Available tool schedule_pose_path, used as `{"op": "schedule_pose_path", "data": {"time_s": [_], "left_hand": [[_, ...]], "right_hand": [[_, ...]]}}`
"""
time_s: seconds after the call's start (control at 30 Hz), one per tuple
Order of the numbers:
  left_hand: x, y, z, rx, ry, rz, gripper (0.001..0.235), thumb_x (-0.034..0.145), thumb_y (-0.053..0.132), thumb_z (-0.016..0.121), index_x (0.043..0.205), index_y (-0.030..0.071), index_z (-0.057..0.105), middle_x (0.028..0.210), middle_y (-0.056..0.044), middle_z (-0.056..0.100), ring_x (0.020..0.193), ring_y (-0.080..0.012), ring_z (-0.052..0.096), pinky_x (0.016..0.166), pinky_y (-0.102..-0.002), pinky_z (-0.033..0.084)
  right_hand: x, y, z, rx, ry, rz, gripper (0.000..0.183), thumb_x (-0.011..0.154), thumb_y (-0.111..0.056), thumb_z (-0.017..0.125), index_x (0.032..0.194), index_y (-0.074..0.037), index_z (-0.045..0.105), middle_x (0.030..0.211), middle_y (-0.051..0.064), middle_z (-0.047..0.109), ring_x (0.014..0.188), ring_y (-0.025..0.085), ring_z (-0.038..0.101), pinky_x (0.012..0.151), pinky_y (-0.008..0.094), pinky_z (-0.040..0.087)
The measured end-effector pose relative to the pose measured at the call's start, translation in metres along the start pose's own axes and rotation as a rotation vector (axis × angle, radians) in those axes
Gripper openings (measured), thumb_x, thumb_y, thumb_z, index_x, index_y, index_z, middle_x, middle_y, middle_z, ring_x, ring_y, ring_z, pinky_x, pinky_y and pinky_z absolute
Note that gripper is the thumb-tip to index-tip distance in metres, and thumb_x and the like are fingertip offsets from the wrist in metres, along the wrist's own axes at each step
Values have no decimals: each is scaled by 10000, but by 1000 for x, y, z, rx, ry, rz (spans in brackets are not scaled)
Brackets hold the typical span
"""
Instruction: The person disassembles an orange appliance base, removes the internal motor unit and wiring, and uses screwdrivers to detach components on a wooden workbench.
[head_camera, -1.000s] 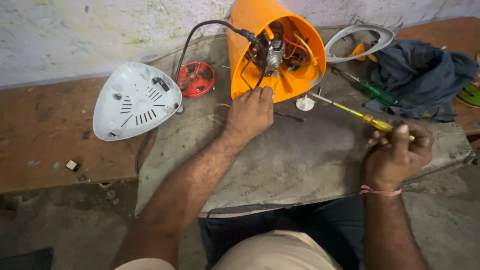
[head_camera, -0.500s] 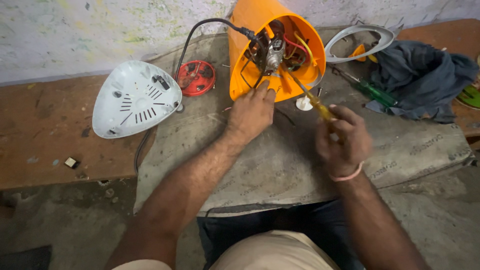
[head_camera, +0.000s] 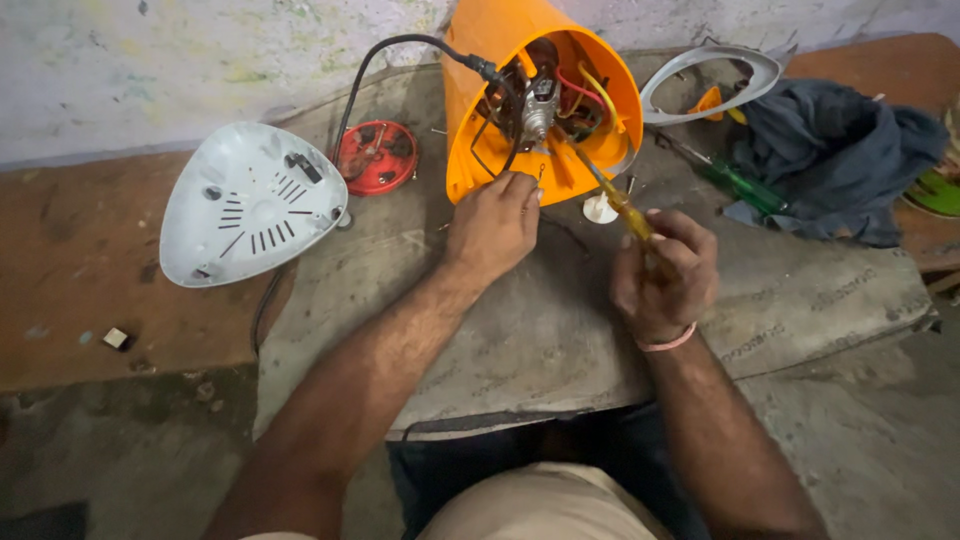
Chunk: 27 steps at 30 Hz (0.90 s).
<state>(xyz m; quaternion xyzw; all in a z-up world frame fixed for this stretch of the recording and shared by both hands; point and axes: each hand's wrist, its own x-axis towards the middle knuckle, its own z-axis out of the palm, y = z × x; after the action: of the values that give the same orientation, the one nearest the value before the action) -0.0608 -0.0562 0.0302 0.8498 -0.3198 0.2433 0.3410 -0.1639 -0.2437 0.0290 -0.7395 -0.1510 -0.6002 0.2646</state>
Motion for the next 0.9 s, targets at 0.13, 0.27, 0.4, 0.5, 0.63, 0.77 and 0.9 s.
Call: {"op": "schedule_pose_path", "data": {"time_s": [0.13, 0.27, 0.4, 0.5, 0.63, 0.77, 0.9], "left_hand": [[1, 1, -2, 3, -18, -13, 116, 960, 162, 635, 991, 52, 618, 910, -146, 685, 806, -404, 684, 701, -514, 544], [2, 1, -3, 18, -41, -10, 127, 957, 163, 638, 989, 43, 611, 909, -151, 683, 798, -408, 682, 692, -520, 540], [1, 2, -4, 23, -29, 1, 126, 951, 161, 637, 982, 42, 607, 909, -150, 679, 800, -405, 682, 691, -523, 539], [1, 2, -4, 29, -31, -1, 121, 952, 160, 639, 965, 44, 608, 894, -148, 674, 791, -401, 681, 687, -527, 535], [1, 0, -3, 38, -34, 10, 116, 955, 159, 639, 946, 47, 610, 882, -148, 669, 781, -396, 679, 688, -529, 531], [1, 0, -1, 41, -22, 17, 120, 947, 158, 640, 948, 41, 614, 877, -153, 668, 778, -399, 678, 685, -530, 530], [0, 0, -2, 44, -20, 17, 119, 940, 157, 643, 943, 42, 612, 878, -153, 669, 779, -395, 681, 685, -525, 535]], "right_hand": [[2, 3, 3, 50, 21, -25, 359, 908, 132, 755, 1094, -11, 483, 1106, 236, 655, 921, 316, 710, 718, 363, 607], [2, 1, 2, 29, 0, -25, 342, 908, 129, 748, 1087, -4, 489, 1111, 239, 648, 941, 329, 705, 744, 371, 605], [2, 1, 2, 45, -28, 3, 311, 914, 130, 747, 1073, 8, 509, 1123, 245, 649, 958, 337, 699, 772, 379, 602], [1, -1, 2, 57, -23, 14, 309, 930, 125, 751, 1077, 11, 505, 1125, 238, 642, 981, 334, 715, 785, 374, 612], [1, -1, 2, 17, -13, -9, 324, 904, 117, 764, 1056, 2, 502, 1094, 237, 644, 953, 328, 724, 755, 376, 612], [2, -1, 1, 27, -16, -6, 320, 930, 111, 763, 1068, 3, 496, 1111, 242, 647, 957, 326, 732, 749, 371, 617], [2, -1, 2, 4, -12, -15, 308, 928, 105, 756, 1061, 9, 495, 1108, 243, 654, 941, 317, 729, 736, 373, 618]]}}
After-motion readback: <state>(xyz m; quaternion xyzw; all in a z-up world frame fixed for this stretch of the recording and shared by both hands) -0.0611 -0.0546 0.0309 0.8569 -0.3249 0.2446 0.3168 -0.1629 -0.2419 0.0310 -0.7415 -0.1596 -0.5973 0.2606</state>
